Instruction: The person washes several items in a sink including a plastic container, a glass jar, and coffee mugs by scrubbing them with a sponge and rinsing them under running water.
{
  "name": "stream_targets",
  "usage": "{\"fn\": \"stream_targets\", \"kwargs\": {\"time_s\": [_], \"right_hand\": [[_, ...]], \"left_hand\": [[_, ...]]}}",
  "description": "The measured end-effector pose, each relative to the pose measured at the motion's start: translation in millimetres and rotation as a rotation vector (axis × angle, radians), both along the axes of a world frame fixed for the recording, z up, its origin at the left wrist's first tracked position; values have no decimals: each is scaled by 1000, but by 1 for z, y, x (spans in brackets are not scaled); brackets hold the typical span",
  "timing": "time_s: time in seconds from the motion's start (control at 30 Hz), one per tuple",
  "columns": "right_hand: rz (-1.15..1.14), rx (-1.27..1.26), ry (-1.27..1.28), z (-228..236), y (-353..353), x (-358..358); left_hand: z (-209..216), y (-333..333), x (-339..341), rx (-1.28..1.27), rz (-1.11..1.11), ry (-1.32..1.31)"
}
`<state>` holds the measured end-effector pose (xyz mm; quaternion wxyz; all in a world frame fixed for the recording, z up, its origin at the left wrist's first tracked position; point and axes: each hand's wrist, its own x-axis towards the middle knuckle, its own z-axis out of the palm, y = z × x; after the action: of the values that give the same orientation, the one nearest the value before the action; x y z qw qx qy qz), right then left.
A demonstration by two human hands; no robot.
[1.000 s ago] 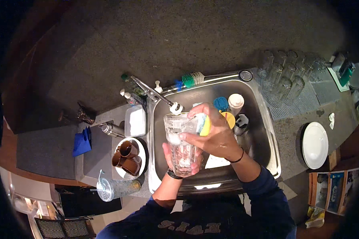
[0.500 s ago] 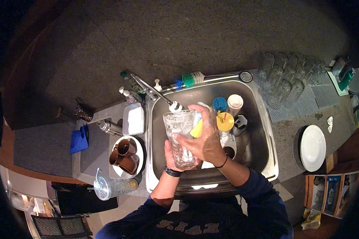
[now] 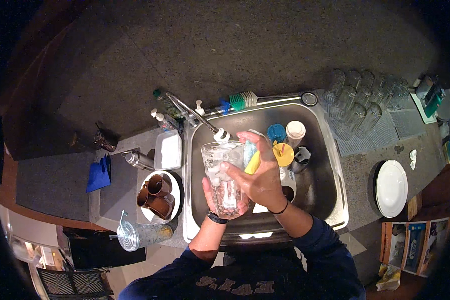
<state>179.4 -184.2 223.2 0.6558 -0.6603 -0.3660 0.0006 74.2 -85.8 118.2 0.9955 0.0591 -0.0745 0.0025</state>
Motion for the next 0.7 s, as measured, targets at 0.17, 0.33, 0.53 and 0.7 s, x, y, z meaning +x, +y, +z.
{"fn": "stream_targets", "kwargs": {"time_s": [0.17, 0.33, 0.53, 0.7], "right_hand": [[88, 71, 220, -3, -5, 9], [-49, 52, -10, -13, -2, 4], [-146, -185, -153, -14, -1, -11], [-148, -163, -119, -32, 5, -5]], "left_hand": [[8, -1, 2, -9, -14, -55], [-2, 0, -1, 109, 4, -4], [-5, 6, -1, 434, 255, 295], [-22, 12, 1, 599, 345, 317]]}}
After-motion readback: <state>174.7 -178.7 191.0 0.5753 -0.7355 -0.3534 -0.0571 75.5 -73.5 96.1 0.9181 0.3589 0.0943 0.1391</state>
